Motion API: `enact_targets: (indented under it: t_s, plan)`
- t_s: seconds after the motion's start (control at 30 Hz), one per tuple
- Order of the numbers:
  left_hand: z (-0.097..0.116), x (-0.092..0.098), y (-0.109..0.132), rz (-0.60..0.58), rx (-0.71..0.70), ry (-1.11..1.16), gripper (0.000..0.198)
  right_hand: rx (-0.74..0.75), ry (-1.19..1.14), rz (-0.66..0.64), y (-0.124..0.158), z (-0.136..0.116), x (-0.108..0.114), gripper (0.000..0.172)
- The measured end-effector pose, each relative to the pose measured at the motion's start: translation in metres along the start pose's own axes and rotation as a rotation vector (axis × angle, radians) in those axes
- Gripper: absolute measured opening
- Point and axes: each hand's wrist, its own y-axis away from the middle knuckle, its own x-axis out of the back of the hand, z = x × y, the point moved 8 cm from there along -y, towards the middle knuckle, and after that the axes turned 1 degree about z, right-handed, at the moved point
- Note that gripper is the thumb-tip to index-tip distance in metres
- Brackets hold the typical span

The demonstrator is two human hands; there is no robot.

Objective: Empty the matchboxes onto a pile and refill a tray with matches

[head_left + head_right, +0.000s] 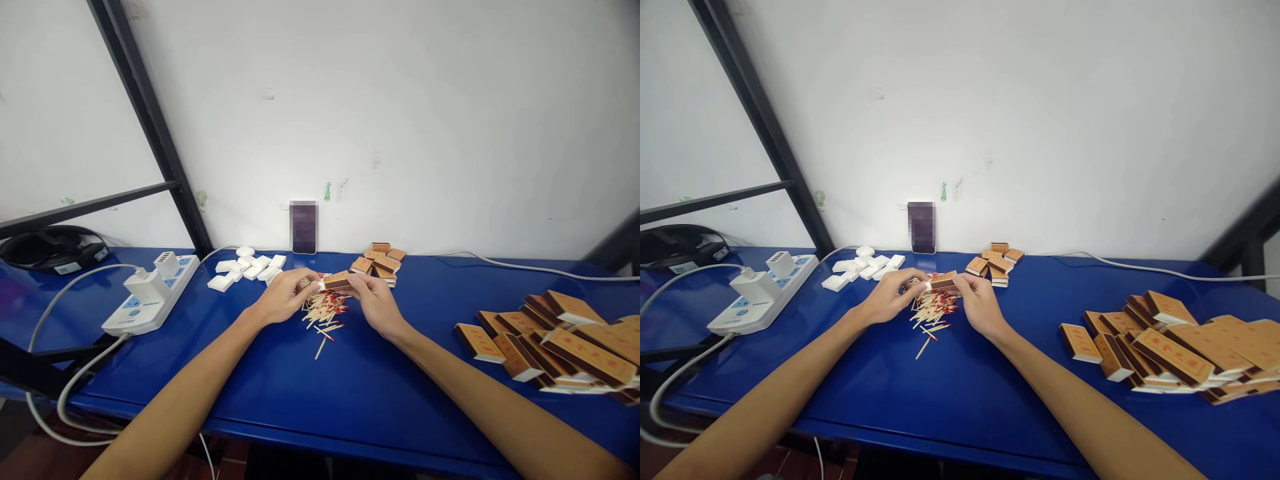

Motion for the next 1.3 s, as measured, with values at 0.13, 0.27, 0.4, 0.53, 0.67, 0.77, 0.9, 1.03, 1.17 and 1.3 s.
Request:
enact_targets:
  t_s: [0.13,0.27,0.4,0.53,0.67,0.77,0.9,1.03,1.17,1.3]
  plan:
    - [-0.002,0.002,0.002,0.025,-0.017,-0.002,0.030,0.029,0.034,0.054,-0.003,-0.002,0.009,0.043]
    - [-0.008,0.007,0.005,0.058,-0.014,-0.048,0.029,0.097,0.068,0.276,-0.012,-0.009,0.048,0.044]
    - [-0.017,0.012,0.006,0.103,0.016,-0.101,0.031,0.169,0.150,0.454,-0.015,-0.028,0.095,0.045]
    - [-0.031,0.026,0.006,0.230,0.104,-0.217,0.029,0.198,0.605,0.568,-0.013,-0.047,0.119,0.062]
    - [-0.051,0.043,0.007,0.296,0.254,-0.480,0.027,0.254,0.917,0.546,-0.019,-0.051,0.116,0.045]
    - [-0.063,0.050,0.012,0.284,0.355,-0.610,0.028,0.285,0.979,0.513,-0.025,-0.045,0.112,0.043]
    - [-0.076,0.055,0.018,0.283,0.446,-0.660,0.030,0.273,1.062,0.480,-0.031,-0.032,0.113,0.042]
    - [-0.057,0.057,0.011,0.376,0.410,-0.523,0.024,0.237,1.111,0.446,-0.034,-0.029,0.112,0.042]
    - [0.028,0.042,0.013,0.321,0.232,0.116,0.025,0.279,1.125,0.442,-0.023,-0.061,0.100,0.039]
    - [0.128,0.040,0.065,0.083,0.053,0.421,0.043,0.319,1.290,0.264,0.016,-0.091,0.083,0.031]
